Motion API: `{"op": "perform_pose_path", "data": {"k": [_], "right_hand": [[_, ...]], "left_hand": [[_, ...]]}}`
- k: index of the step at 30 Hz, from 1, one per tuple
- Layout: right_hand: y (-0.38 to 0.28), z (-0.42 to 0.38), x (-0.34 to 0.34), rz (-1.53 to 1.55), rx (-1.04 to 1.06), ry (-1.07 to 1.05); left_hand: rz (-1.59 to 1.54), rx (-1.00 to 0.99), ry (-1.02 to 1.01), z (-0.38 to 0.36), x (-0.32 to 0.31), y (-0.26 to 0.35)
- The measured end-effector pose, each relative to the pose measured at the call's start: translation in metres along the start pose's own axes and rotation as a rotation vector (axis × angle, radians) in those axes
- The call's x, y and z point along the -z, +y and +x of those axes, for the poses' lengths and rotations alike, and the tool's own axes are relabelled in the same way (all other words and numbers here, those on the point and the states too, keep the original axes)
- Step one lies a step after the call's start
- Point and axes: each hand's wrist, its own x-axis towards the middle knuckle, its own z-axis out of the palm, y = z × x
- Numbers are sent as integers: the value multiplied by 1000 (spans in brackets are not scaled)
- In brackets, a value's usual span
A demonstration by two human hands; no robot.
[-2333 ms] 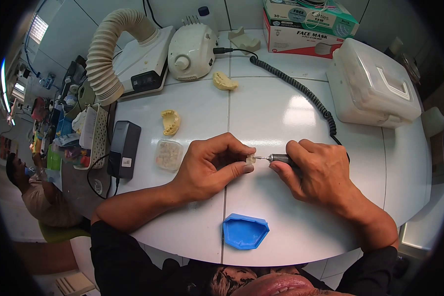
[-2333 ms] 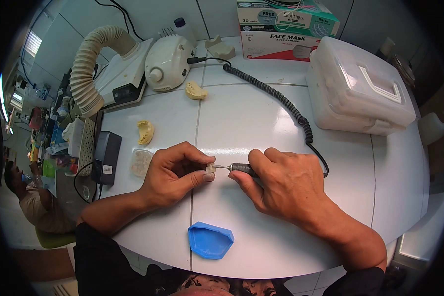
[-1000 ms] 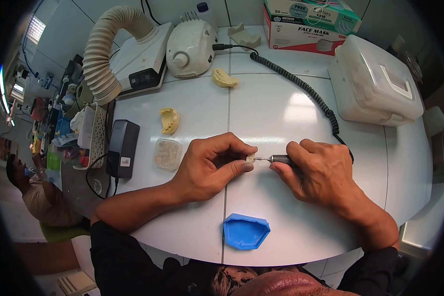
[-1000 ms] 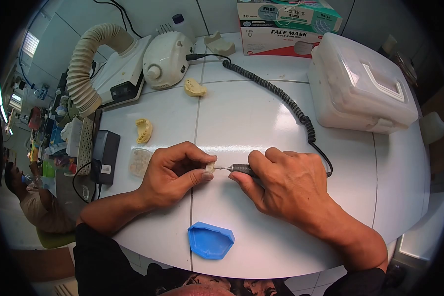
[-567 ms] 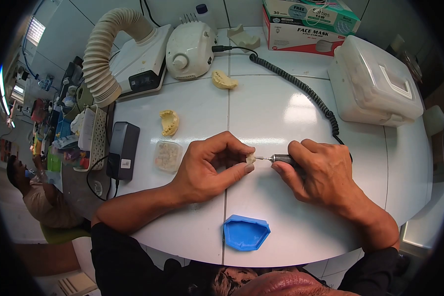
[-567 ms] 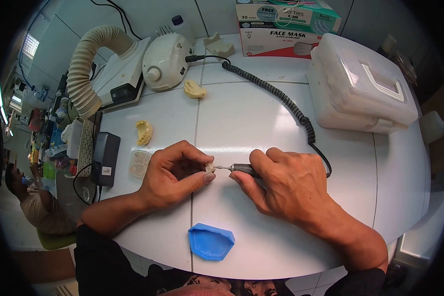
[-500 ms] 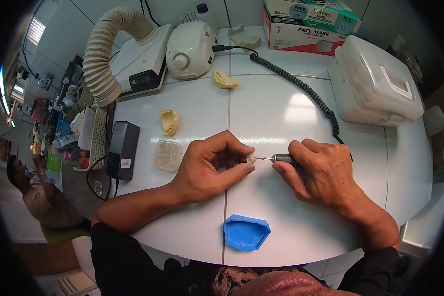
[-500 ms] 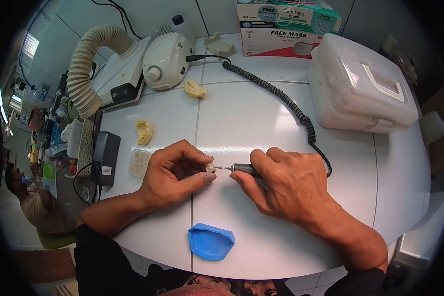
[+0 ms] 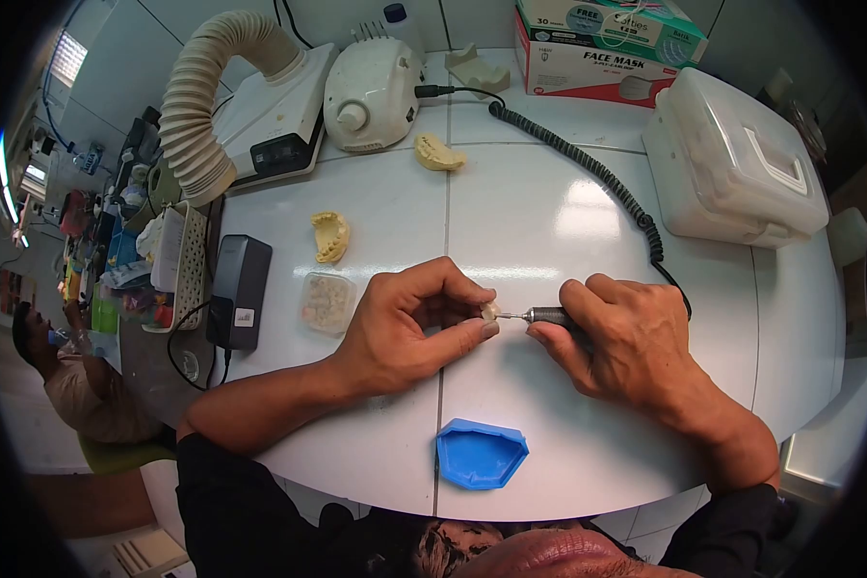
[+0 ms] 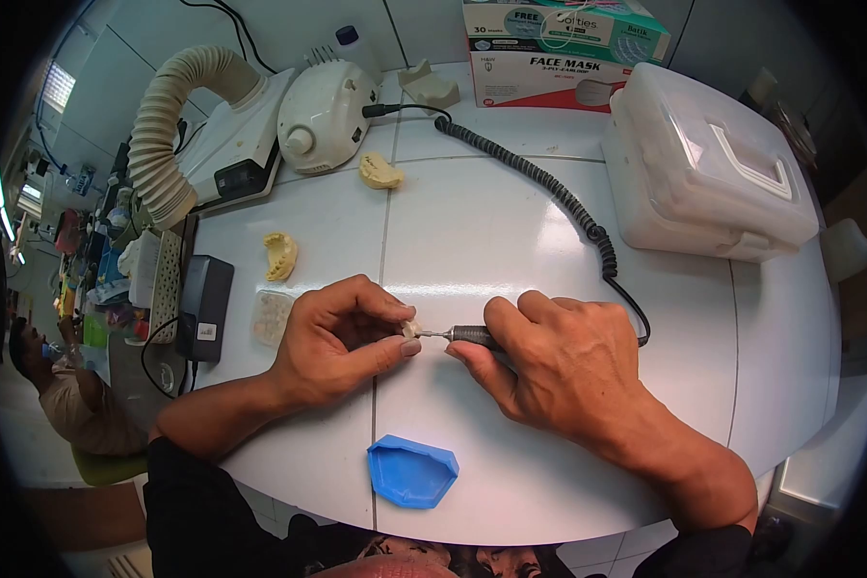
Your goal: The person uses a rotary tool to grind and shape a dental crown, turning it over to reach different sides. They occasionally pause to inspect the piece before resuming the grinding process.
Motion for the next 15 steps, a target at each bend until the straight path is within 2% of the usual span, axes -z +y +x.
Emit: {"op": "perform_pose_path", "data": {"k": [15], "right_hand": [[1, 0, -2, -1, -15, 12]], "left_hand": [[-5, 13, -3, 0, 1, 0]]}}
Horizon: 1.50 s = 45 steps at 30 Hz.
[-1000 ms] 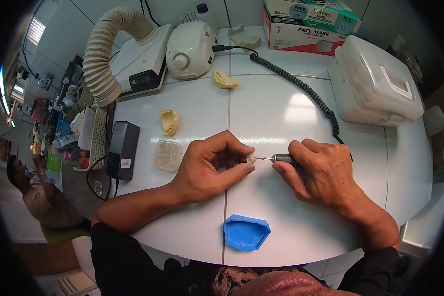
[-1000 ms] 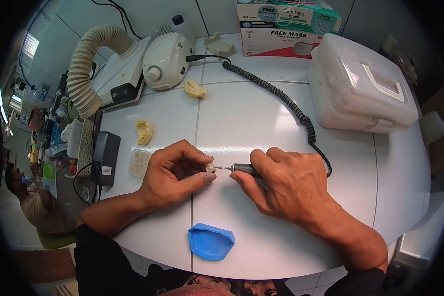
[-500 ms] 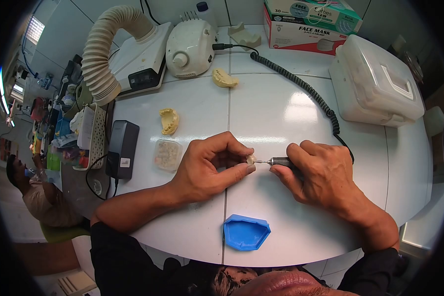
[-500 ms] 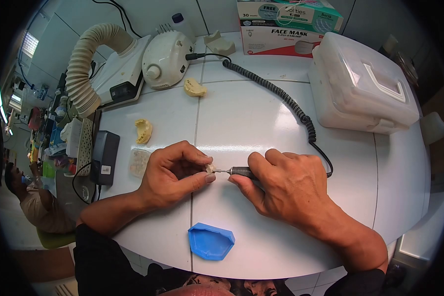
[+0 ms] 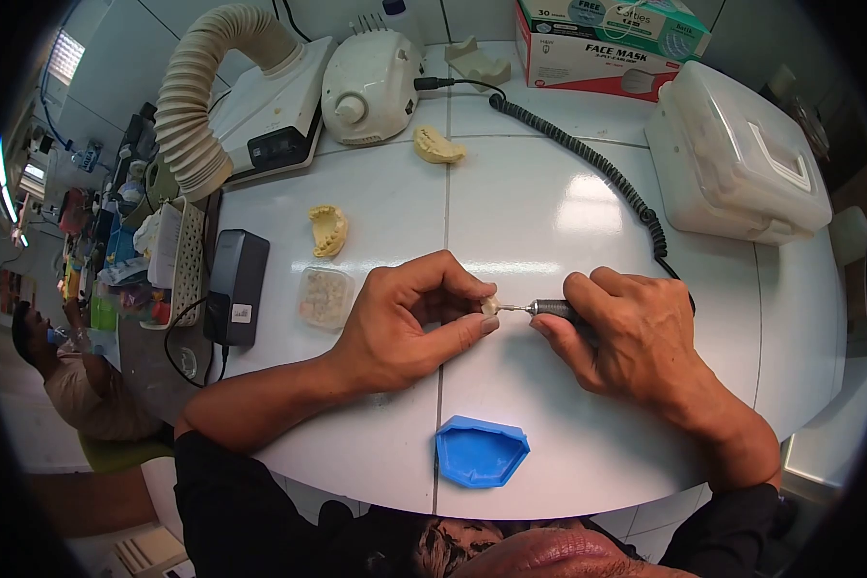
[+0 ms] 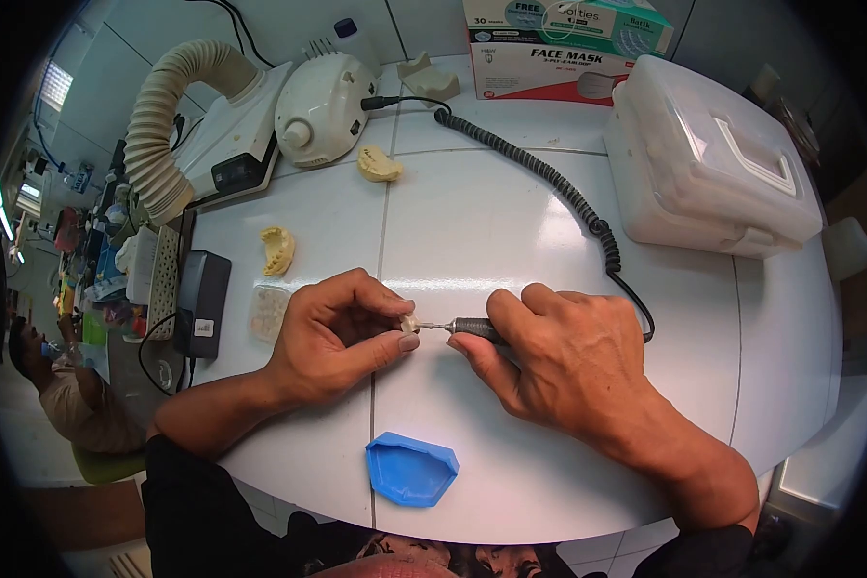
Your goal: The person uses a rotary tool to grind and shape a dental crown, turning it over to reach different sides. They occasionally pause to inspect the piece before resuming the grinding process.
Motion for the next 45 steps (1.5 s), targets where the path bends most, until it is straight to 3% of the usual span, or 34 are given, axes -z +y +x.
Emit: {"op": "perform_pose_path", "data": {"k": [45], "right_hand": [[3, 1, -1, -10, 1, -10]], "left_hand": [[24, -52, -46, 0, 0, 2]]}}
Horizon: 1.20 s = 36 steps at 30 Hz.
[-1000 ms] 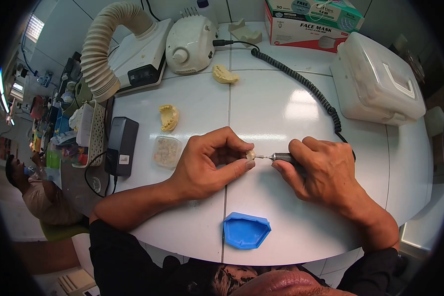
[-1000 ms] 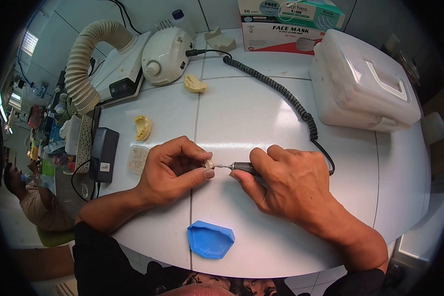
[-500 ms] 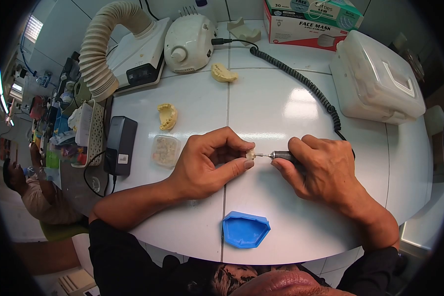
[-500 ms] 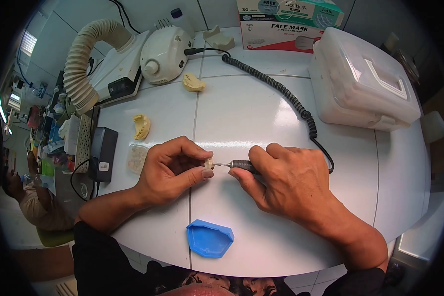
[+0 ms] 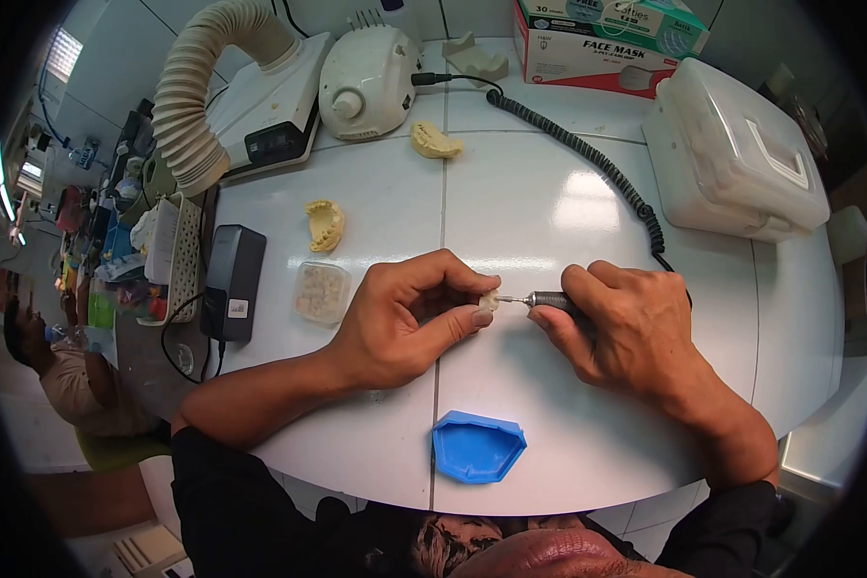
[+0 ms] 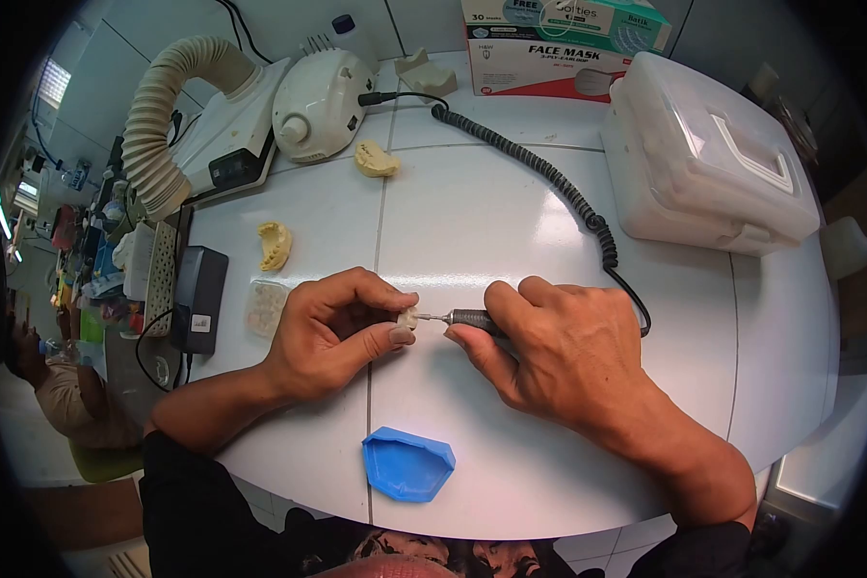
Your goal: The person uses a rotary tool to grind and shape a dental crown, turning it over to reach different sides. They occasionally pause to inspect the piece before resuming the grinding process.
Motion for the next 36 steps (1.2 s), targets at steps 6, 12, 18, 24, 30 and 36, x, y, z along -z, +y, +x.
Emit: {"op": "perform_pose_path", "data": {"k": [6, 12, 18, 24, 30, 36], "right_hand": [[-1, 0, 1, 4, -8, -6], [-1, 0, 1, 4, -13, -11], [-2, 0, 2, 4, -21, -13], [-3, 0, 1, -11, -30, -2], [-1, -2, -1, -9, -5, 13], [-1, -1, 0, 0, -21, 6]], "left_hand": [[-3, -8, -5, 0, 0, -2], [-5, -2, -5, 0, 1, -1], [-8, -18, -14, 0, 0, -3], [2, 0, -21, 0, 1, -1], [29, 1, -43, 1, 2, -1], [2, -9, -2, 1, 0, 0]]}}
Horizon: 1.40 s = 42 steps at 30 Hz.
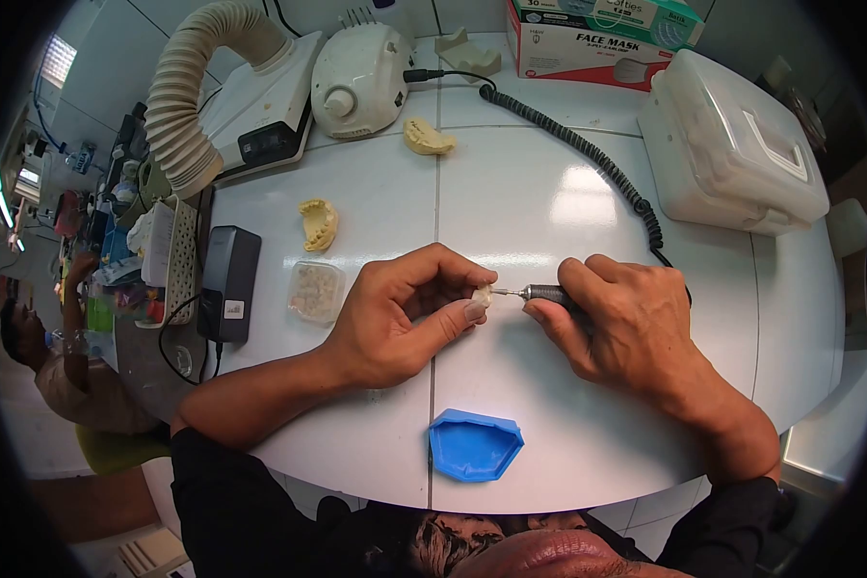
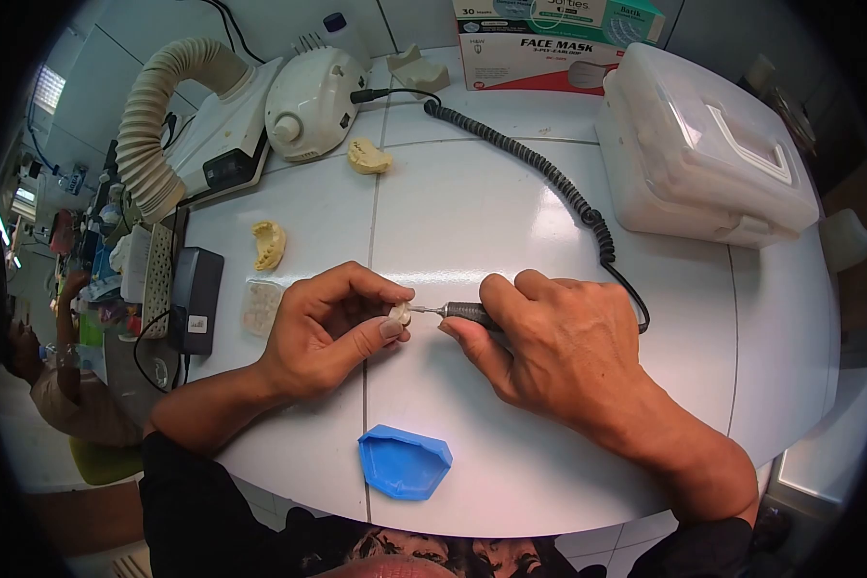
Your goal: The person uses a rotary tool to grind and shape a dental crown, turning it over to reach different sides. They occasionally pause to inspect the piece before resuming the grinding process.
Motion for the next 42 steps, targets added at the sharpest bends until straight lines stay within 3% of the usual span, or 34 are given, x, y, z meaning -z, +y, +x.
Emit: {"op": "perform_pose_path", "data": {"k": [11, 20, 27, 42], "right_hand": [[2, 1, 0, 28, 3, 13], [3, 2, 0, 48, 6, 14], [7, 0, -2, 90, -1, 43], [6, 1, 0, 87, -4, 17]], "left_hand": [[-55, -48, 50, 2, 0, -12], [22, -1, 85, 0, -2, -2], [193, -113, 37, 2, 5, -7], [32, -74, 97, 1, -3, -12]]}}
